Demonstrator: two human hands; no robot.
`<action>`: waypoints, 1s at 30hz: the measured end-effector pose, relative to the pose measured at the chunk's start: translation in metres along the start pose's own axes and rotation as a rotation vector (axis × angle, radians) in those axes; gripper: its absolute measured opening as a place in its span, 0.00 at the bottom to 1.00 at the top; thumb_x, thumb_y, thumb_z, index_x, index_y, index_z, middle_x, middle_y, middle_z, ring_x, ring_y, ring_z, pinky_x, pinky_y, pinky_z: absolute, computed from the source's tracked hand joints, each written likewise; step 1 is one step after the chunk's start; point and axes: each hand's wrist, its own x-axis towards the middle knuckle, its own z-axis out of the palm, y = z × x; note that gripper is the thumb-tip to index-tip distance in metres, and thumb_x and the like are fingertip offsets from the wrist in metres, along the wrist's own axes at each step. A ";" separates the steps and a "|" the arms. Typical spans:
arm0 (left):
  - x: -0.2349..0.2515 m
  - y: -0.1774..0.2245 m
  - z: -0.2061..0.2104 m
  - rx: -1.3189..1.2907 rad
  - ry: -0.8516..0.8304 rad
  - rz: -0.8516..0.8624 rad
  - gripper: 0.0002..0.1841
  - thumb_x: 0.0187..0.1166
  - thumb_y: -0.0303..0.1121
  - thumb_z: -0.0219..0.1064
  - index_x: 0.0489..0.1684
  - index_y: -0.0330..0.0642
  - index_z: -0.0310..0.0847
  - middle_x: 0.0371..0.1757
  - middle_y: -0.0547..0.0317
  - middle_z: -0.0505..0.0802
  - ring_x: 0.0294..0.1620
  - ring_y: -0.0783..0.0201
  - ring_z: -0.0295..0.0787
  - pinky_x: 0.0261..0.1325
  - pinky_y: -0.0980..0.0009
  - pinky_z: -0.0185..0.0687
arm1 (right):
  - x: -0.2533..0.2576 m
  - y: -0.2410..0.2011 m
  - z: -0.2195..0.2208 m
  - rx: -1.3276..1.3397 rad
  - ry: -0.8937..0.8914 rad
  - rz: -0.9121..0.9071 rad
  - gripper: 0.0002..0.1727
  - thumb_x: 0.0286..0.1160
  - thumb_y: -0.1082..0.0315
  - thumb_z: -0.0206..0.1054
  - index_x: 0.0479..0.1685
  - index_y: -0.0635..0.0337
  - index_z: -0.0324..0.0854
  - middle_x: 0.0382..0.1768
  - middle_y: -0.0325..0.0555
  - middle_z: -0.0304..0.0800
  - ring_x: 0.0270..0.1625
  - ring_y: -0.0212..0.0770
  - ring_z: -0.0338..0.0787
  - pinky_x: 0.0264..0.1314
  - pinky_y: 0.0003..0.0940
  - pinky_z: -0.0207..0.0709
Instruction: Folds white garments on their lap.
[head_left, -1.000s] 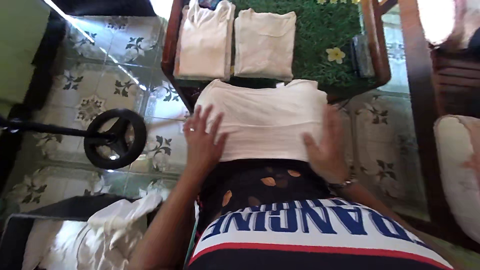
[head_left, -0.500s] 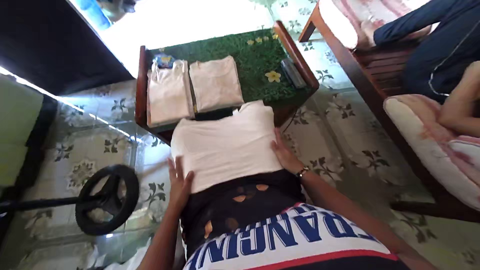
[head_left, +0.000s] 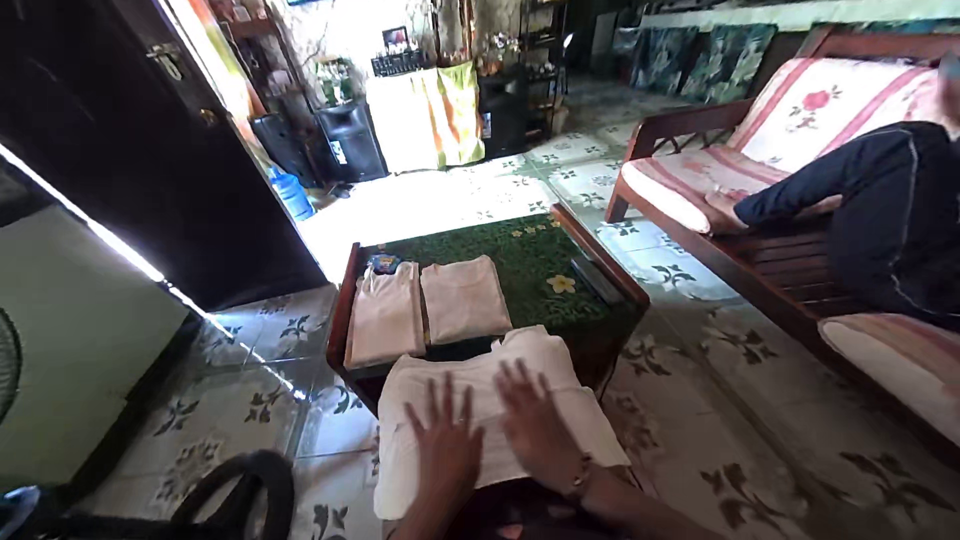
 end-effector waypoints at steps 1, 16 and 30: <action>0.004 0.014 0.013 0.003 -0.086 0.038 0.29 0.86 0.47 0.57 0.87 0.50 0.70 0.94 0.47 0.58 0.94 0.35 0.42 0.81 0.16 0.28 | 0.001 -0.016 0.007 0.012 -0.143 -0.030 0.35 0.75 0.66 0.65 0.86 0.63 0.68 0.89 0.53 0.63 0.93 0.62 0.54 0.84 0.82 0.43; -0.052 -0.085 0.064 -0.252 0.145 -0.345 0.48 0.75 0.71 0.49 0.92 0.46 0.59 0.93 0.28 0.48 0.92 0.24 0.39 0.78 0.18 0.44 | -0.051 0.090 0.000 0.311 -0.186 0.569 0.44 0.86 0.39 0.47 0.96 0.56 0.46 0.94 0.63 0.43 0.95 0.65 0.45 0.93 0.65 0.42; -0.012 -0.184 0.024 -0.414 0.106 -0.688 0.36 0.82 0.39 0.68 0.87 0.30 0.61 0.90 0.20 0.49 0.90 0.25 0.48 0.87 0.38 0.54 | 0.005 0.173 -0.027 0.407 -0.090 0.831 0.37 0.91 0.62 0.55 0.94 0.66 0.45 0.77 0.71 0.72 0.77 0.63 0.77 0.80 0.54 0.70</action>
